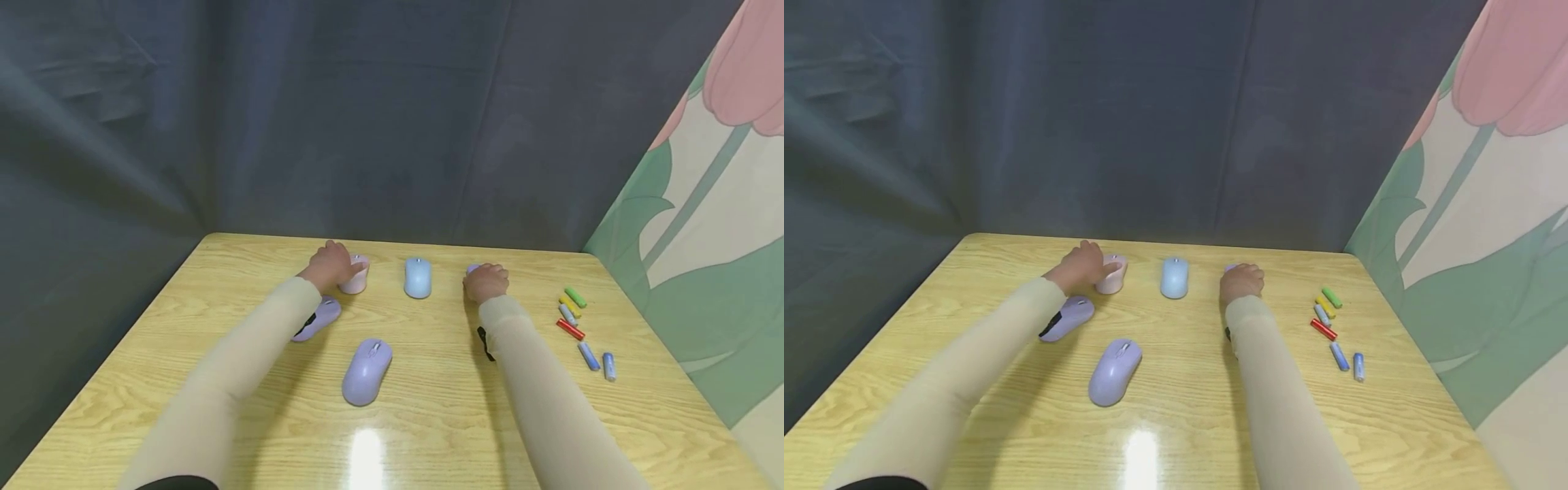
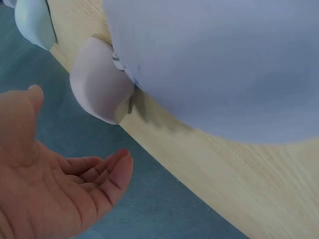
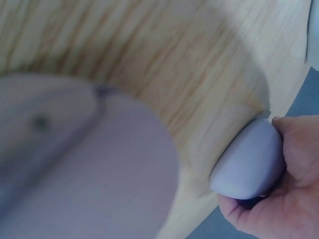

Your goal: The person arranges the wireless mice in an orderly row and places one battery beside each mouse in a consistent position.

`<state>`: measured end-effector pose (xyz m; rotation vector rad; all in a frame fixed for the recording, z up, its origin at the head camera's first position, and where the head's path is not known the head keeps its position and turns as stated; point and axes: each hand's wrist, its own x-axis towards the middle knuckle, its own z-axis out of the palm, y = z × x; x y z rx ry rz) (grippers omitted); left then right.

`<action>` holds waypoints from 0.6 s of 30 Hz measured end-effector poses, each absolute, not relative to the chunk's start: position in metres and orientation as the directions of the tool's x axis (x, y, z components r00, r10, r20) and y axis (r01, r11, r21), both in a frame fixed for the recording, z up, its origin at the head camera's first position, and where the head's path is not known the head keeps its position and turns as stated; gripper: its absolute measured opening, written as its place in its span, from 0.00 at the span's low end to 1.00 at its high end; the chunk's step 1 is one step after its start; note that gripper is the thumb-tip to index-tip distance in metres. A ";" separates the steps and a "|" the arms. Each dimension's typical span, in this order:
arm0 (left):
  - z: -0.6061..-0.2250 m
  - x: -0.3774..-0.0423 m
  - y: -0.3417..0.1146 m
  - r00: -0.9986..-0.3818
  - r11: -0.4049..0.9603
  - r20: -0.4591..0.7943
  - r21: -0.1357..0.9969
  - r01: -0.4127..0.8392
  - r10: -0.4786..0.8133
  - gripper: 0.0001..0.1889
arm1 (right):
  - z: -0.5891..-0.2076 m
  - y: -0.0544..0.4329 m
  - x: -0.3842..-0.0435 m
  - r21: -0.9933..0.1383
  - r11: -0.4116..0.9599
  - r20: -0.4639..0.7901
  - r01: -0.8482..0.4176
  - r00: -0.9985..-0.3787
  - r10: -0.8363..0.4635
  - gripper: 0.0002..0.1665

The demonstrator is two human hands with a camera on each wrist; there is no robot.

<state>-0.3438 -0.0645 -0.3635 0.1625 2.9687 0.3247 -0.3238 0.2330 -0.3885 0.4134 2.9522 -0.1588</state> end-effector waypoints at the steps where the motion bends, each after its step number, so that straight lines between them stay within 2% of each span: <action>1: -0.363 -0.343 -0.066 -0.981 0.970 -0.143 0.220 0.099 0.133 0.41 | -0.388 0.233 -0.323 -0.084 0.956 -0.170 0.280 -0.950 0.264 0.40; 6: -0.361 -0.335 -0.071 -0.969 0.966 -0.140 0.190 0.173 0.201 0.41 | -0.389 0.237 -0.323 -0.089 0.956 -0.173 0.279 -0.950 0.261 0.39; 12: -0.357 -0.319 -0.080 -0.942 0.934 -0.057 0.159 0.319 0.331 0.38 | -0.391 0.239 -0.324 -0.084 0.958 -0.178 0.273 -0.950 0.255 0.40; 18: -0.359 -0.307 -0.101 -0.885 0.872 0.010 0.163 0.462 0.466 0.36 | -0.394 0.240 -0.326 -0.093 0.957 -0.177 0.275 -0.950 0.256 0.40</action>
